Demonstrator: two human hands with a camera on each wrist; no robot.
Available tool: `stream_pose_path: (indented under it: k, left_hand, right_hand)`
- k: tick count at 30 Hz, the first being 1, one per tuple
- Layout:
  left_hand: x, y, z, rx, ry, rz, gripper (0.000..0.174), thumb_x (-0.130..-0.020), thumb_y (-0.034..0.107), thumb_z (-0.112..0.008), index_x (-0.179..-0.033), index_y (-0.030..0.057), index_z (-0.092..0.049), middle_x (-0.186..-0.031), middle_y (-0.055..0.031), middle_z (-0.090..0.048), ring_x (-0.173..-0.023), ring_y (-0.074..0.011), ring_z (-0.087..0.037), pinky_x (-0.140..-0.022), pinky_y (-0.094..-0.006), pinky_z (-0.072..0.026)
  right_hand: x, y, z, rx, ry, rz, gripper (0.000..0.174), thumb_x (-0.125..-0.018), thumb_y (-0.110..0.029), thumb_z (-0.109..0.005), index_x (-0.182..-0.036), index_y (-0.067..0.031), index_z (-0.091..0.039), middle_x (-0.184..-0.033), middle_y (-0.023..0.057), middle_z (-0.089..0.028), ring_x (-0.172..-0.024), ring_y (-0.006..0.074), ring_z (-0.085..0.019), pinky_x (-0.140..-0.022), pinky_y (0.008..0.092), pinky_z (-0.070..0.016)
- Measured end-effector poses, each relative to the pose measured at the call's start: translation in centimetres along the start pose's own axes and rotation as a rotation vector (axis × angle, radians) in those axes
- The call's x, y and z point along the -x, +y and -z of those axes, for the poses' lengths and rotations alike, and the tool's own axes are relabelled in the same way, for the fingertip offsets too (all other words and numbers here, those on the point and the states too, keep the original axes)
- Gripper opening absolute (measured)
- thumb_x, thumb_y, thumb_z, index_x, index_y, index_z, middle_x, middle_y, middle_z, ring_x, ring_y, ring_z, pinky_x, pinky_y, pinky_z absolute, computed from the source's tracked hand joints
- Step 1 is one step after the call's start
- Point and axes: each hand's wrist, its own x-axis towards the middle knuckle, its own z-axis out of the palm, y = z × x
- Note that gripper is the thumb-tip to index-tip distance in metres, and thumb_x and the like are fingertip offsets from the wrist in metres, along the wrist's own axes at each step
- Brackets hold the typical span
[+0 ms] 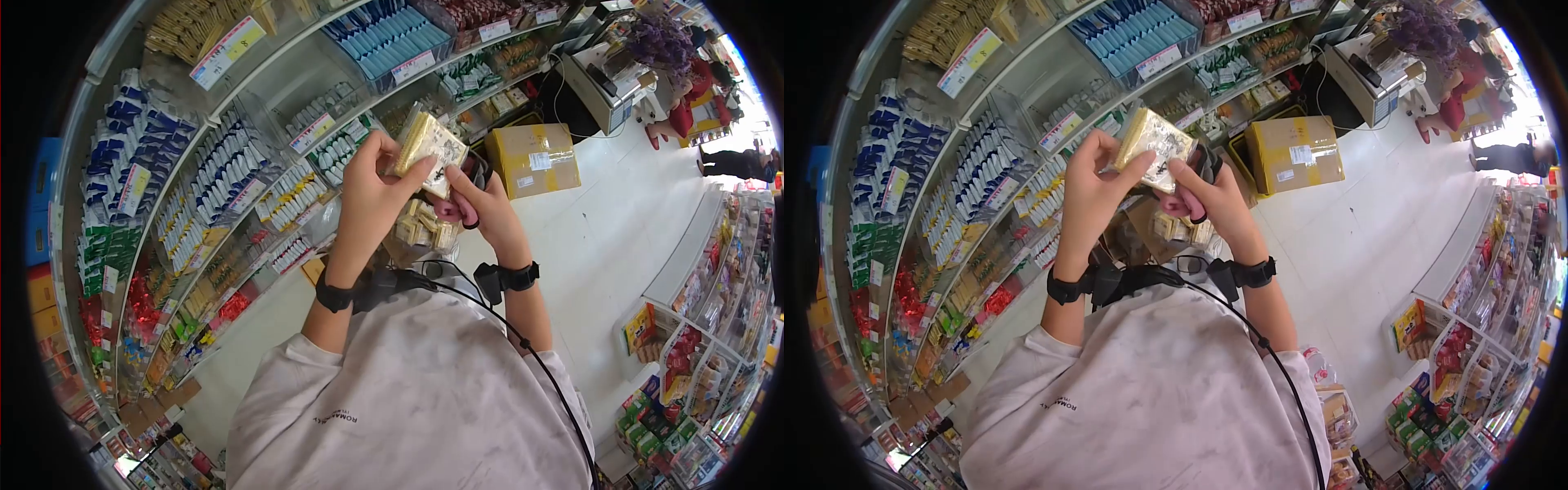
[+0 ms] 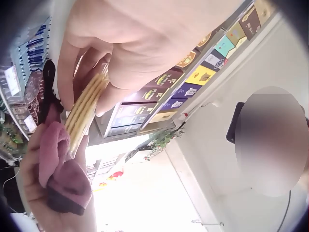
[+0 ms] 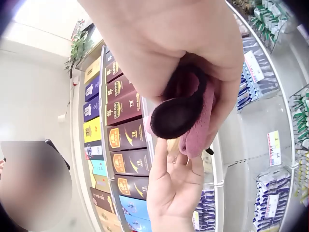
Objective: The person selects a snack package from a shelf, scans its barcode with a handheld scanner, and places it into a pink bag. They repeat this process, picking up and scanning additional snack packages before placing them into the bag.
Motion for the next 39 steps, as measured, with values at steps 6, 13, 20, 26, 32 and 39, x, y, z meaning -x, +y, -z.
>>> stream_pose_path:
  k: [6, 13, 20, 26, 32, 39]
  left_hand:
    - [-0.1, -2.7, -0.2, -0.019, 0.010, 0.083, 0.037, -0.090, 0.012, -0.080, -0.118, -0.0007, -0.059, -0.109, -0.0088, -0.066, -0.102, -0.0138, -0.064, -0.089, -0.0293, -0.0526]
    - [2.2, -1.4, 4.0, -0.009, 0.136, 0.239, 0.032, -0.102, 0.011, -0.062, -0.132, -0.0006, -0.056, -0.116, -0.0101, -0.067, -0.107, -0.0169, -0.065, -0.095, -0.0313, -0.0504]
    - [4.8, -1.4, 6.5, -0.053, 0.250, 0.300, 0.025, -0.103, 0.008, -0.060, -0.125, -0.0028, -0.060, -0.111, -0.0114, -0.068, -0.106, -0.0178, -0.064, -0.096, -0.0323, -0.0493]
    - [6.3, -0.6, 8.2, -0.044, 0.325, 0.246, 0.023, -0.101, 0.008, -0.063, -0.121, -0.0022, -0.062, -0.110, -0.0108, -0.071, -0.105, -0.0172, -0.067, -0.091, -0.0303, -0.0504]
    - [6.7, 2.3, 8.8, 0.034, 0.306, 0.098, 0.020, -0.102, 0.009, -0.061, -0.118, -0.0019, -0.064, -0.108, -0.0099, -0.071, -0.103, -0.0162, -0.068, -0.089, -0.0290, -0.0513]
    - [4.3, 5.2, 9.6, 0.093, 0.290, -0.137, 0.016, -0.102, 0.012, -0.064, -0.109, -0.0019, -0.066, -0.100, -0.0079, -0.073, -0.095, -0.0140, -0.069, -0.085, -0.0273, -0.0526]
  right_hand:
    - [-2.9, 5.2, 3.2, -0.017, 0.093, -0.008, 0.024, -0.099, -0.022, -0.070, -0.084, -0.0067, -0.060, -0.060, -0.0067, -0.052, -0.050, 0.0022, -0.041, -0.050, 0.0215, -0.0329]
    - [-9.1, 21.6, 14.7, 0.063, 0.386, -0.173, 0.026, -0.096, -0.023, -0.074, -0.082, -0.0041, -0.062, -0.068, 0.0016, -0.062, -0.061, 0.0143, -0.068, -0.057, 0.0293, -0.0593]
    - [-10.2, 36.7, 19.7, 0.112, 0.439, -0.386, 0.031, -0.097, -0.021, -0.072, -0.076, -0.0027, -0.058, -0.068, 0.0094, -0.064, -0.062, 0.0223, -0.070, -0.063, 0.0365, -0.0632]
    - [-11.4, 37.1, 18.7, 0.016, 0.309, -0.438, 0.016, -0.096, -0.011, -0.067, -0.091, 0.0002, -0.057, -0.083, 0.0143, -0.069, -0.074, 0.0268, -0.072, -0.072, 0.0382, -0.0637]
    - [-10.6, 25.6, 15.6, -0.094, 0.241, -0.336, 0.034, -0.095, -0.016, -0.068, -0.126, -0.0075, -0.058, -0.116, 0.0082, -0.066, -0.105, 0.0225, -0.067, -0.081, 0.0352, -0.0616]
    - [-10.0, 19.6, 16.5, -0.277, 0.192, -0.237, 0.025, -0.104, -0.027, -0.061, -0.124, -0.0109, -0.061, -0.109, 0.0036, -0.064, -0.099, 0.0194, -0.066, -0.091, 0.0414, -0.0595]
